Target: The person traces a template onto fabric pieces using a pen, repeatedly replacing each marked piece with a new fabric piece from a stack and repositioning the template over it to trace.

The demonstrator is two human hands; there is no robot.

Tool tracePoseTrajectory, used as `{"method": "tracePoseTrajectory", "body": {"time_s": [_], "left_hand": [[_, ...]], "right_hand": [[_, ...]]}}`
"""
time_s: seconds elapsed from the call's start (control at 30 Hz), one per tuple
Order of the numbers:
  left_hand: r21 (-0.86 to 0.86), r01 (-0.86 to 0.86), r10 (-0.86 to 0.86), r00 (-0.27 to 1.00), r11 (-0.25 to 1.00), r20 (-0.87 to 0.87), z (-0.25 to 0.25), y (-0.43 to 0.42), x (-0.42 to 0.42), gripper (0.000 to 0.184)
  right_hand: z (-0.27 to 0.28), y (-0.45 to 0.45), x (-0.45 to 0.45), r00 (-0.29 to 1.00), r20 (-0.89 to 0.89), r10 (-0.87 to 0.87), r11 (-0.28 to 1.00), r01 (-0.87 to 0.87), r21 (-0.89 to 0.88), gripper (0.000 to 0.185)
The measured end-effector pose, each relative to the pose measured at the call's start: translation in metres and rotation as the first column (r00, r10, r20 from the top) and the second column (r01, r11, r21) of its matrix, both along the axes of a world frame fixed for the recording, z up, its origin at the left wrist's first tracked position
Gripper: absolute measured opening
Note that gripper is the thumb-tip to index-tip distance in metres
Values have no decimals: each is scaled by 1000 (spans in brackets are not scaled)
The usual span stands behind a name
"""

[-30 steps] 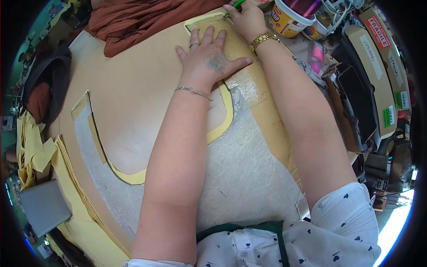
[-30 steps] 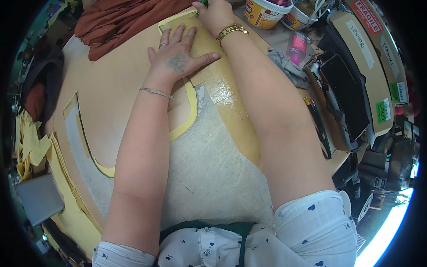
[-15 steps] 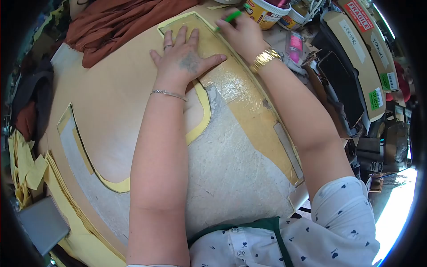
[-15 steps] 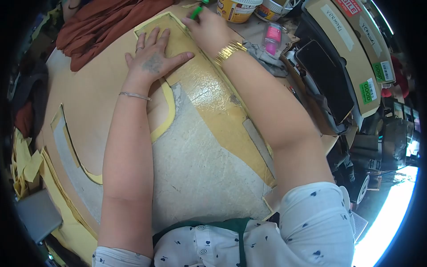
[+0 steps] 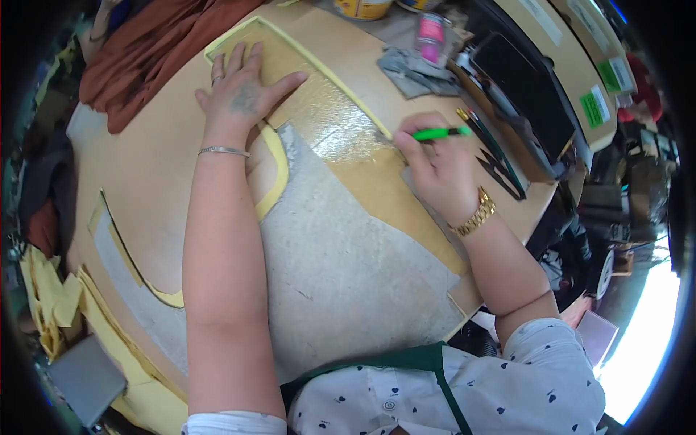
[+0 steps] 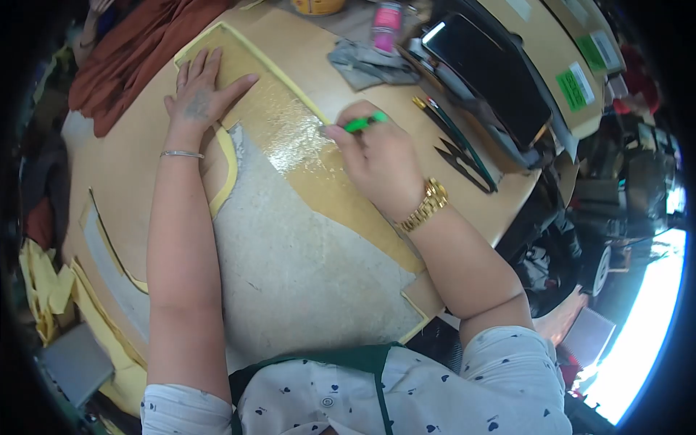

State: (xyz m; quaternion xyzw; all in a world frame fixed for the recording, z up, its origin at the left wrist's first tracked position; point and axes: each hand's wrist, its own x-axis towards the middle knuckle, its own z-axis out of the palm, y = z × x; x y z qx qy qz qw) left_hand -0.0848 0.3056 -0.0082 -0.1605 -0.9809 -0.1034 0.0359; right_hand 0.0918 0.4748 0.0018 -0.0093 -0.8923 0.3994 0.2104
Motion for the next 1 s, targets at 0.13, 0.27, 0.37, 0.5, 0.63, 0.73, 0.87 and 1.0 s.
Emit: {"method": "tracePoseTrajectory", "body": {"time_s": [0.13,0.27,0.37,0.5,0.63,0.73,0.87,1.0], "left_hand": [[3,10,-9,996,1000,-87,-7,1,1,83],[22,132,-118,941,991,-318,-11,-8,23,59],[83,351,-285,858,933,-428,9,0,97,30],[162,395,-409,910,904,65,35,27,234,42],[109,323,-329,943,940,48,24,43,267,49],[113,325,-330,944,939,28,21,42,268,50],[92,313,-316,948,945,22,18,42,268,51],[68,321,-322,947,944,-9,16,45,270,50]], "right_hand": [[4,3,-3,1000,8,22,999,-22,-27,16],[2,12,-6,995,12,94,994,-93,-63,16],[-5,17,-9,990,-52,133,991,-134,-14,17],[-14,19,-14,963,-218,155,988,-152,32,18],[-6,16,-5,979,-146,139,989,-131,63,18],[7,26,44,992,-76,104,979,-89,184,17],[23,50,122,973,150,174,982,-182,45,18],[10,41,93,986,-24,163,983,-160,95,19]]}}
